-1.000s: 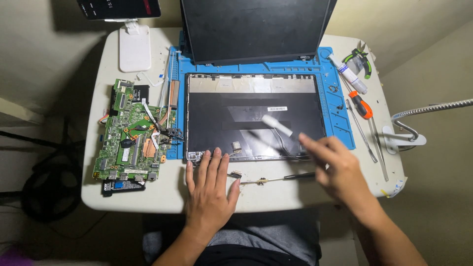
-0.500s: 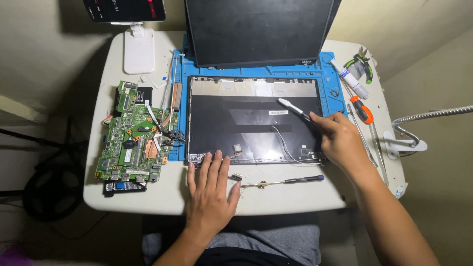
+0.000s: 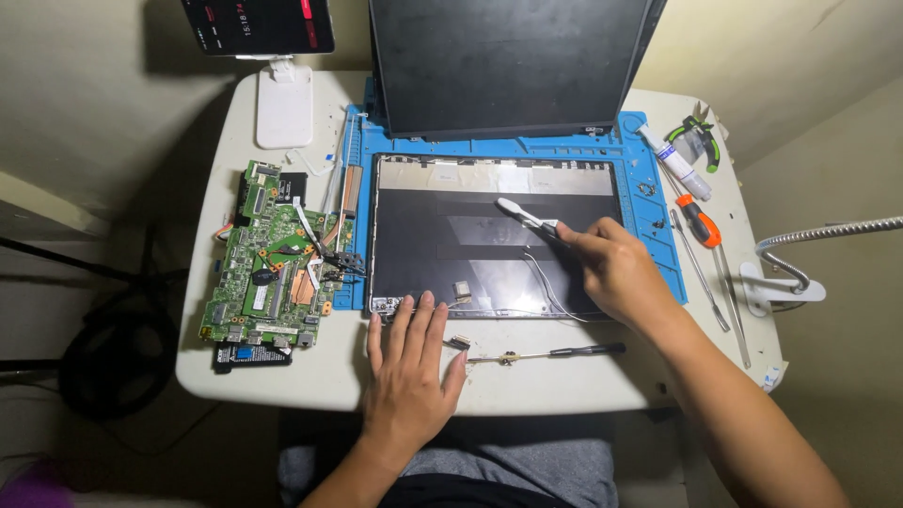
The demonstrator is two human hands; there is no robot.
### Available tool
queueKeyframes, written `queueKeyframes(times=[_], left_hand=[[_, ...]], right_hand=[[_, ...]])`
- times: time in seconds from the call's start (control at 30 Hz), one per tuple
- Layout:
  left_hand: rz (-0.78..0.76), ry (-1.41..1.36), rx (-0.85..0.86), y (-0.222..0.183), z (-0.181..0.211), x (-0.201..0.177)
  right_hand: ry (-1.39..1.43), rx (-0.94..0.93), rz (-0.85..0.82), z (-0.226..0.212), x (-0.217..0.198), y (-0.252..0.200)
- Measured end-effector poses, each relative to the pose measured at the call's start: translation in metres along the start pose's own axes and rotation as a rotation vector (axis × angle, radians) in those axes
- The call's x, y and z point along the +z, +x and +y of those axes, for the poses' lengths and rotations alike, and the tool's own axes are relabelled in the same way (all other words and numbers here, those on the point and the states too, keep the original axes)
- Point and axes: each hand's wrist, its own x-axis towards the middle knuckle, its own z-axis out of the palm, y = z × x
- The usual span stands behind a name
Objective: Cleaning the internal casing and handling the screen panel of a laptop on a repair bench.
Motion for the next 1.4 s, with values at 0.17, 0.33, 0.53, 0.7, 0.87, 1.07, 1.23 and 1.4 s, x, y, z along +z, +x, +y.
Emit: queueKeyframes(times=[0.17,0.33,0.53,0.7,0.87,1.07,1.23,1.4], left_hand=[[-0.015,-0.010,0.000,-0.001,0.000,0.000],[-0.004,-0.009,0.002,0.000,-0.001,0.000],[-0.012,-0.011,-0.001,-0.001,-0.001,0.001],[-0.017,0.006,0.002,0.000,-0.001,0.002],[-0.011,0.004,0.004,0.000,-0.001,-0.002],[0.007,0.005,0.004,0.002,0.000,-0.004],[0.011,0.008,0.005,0.004,0.002,-0.007],[0.024,0.018,0.025,0.003,0.002,-0.008]], right_hand=[[-0.196,0.183,0.120,0.038,-0.013,0.011],[-0.246,0.171,0.198,0.035,-0.014,0.003],[-0.234,0.158,0.163,0.049,-0.023,-0.003],[-0.082,0.178,0.088,0.036,-0.016,-0.007],[-0.162,0.156,0.114,0.034,-0.013,-0.011],[-0.087,0.243,0.082,0.027,-0.019,-0.038],[-0.141,0.213,0.175,0.033,-0.023,-0.070],[-0.092,0.281,0.024,0.043,-0.053,-0.080]])
